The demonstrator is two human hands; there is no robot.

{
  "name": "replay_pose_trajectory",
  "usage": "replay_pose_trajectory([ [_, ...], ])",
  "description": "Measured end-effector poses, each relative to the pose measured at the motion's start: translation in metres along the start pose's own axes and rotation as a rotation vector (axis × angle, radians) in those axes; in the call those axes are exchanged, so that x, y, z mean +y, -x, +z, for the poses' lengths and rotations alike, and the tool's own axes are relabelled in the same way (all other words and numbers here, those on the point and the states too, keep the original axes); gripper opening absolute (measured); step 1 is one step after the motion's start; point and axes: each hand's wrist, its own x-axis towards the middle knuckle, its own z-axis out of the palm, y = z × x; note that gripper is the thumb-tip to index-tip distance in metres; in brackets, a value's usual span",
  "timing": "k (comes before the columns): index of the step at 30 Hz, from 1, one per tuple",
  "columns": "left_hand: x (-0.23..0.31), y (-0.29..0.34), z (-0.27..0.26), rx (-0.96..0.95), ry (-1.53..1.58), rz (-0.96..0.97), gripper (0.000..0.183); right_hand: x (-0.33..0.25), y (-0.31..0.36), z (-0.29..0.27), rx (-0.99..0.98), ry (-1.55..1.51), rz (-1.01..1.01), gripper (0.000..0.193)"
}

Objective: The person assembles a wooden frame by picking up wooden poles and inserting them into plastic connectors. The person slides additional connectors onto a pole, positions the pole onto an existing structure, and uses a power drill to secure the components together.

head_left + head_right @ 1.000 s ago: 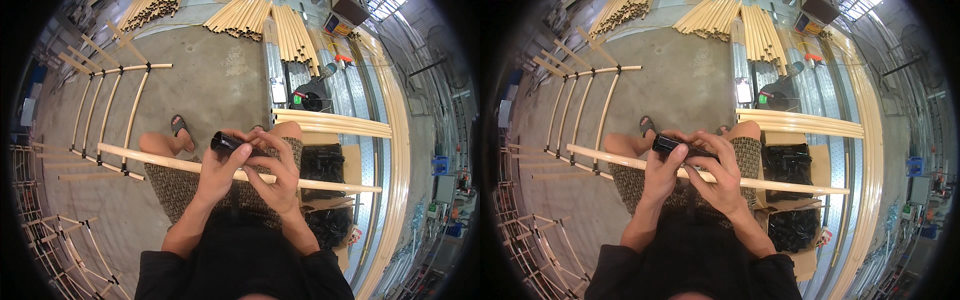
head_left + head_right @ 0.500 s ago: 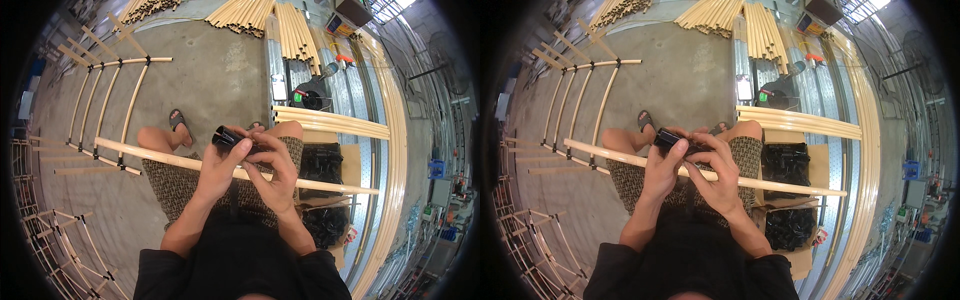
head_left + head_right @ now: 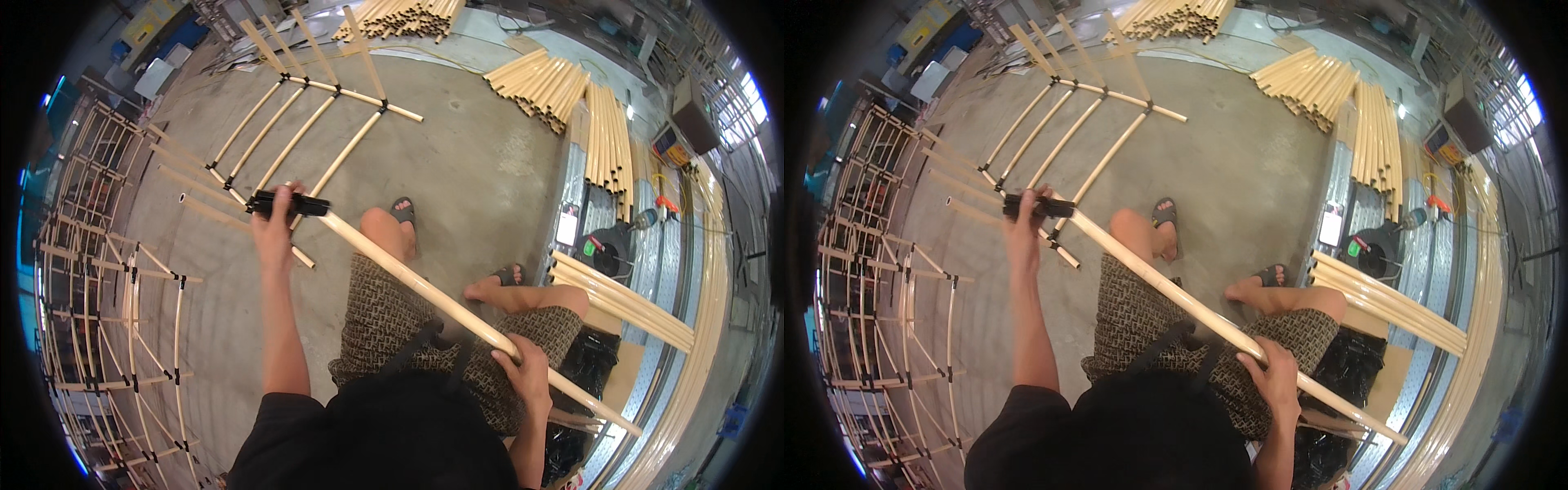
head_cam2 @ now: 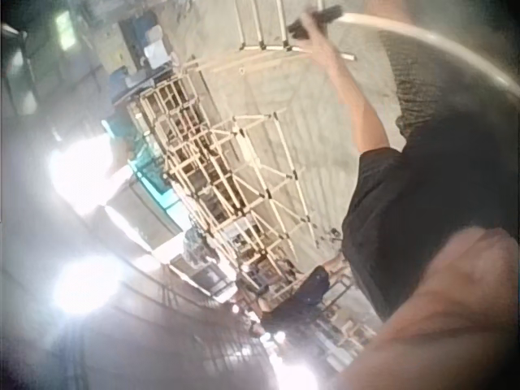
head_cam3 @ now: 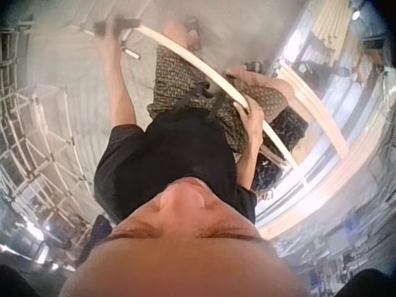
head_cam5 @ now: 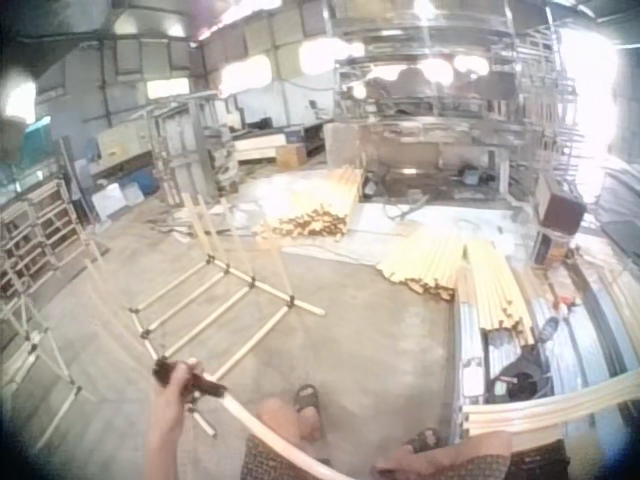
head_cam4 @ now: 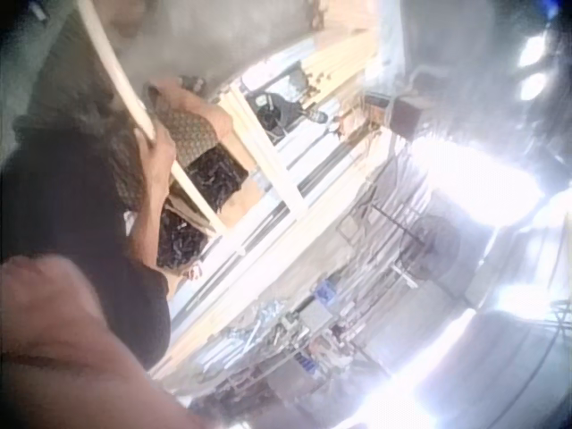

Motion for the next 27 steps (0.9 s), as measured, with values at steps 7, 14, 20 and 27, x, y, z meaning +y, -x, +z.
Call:
replay_pose_trajectory([
  [7, -0.062, -0.100, -0.115, 0.204, 0.090, -0.038, 0.029, 0.004, -0.013, 0.013, 0.059, 0.106, -0.027, 0.031],
  [14, -0.108, -0.127, -0.113, 0.117, -0.047, -0.188, 0.033, 0.003, -0.013, 0.012, -0.010, 0.186, 0.017, 0.032],
  [20, -0.109, -0.130, -0.103, -0.081, -0.117, -0.239, 0.050, 0.001, -0.014, 0.013, 0.007, 0.148, 0.030, 0.033],
  [27, -0.081, -0.150, -0.105, -0.296, -0.220, -0.298, 0.058, 0.005, -0.016, 0.016, 0.042, 0.106, -0.018, 0.031],
])
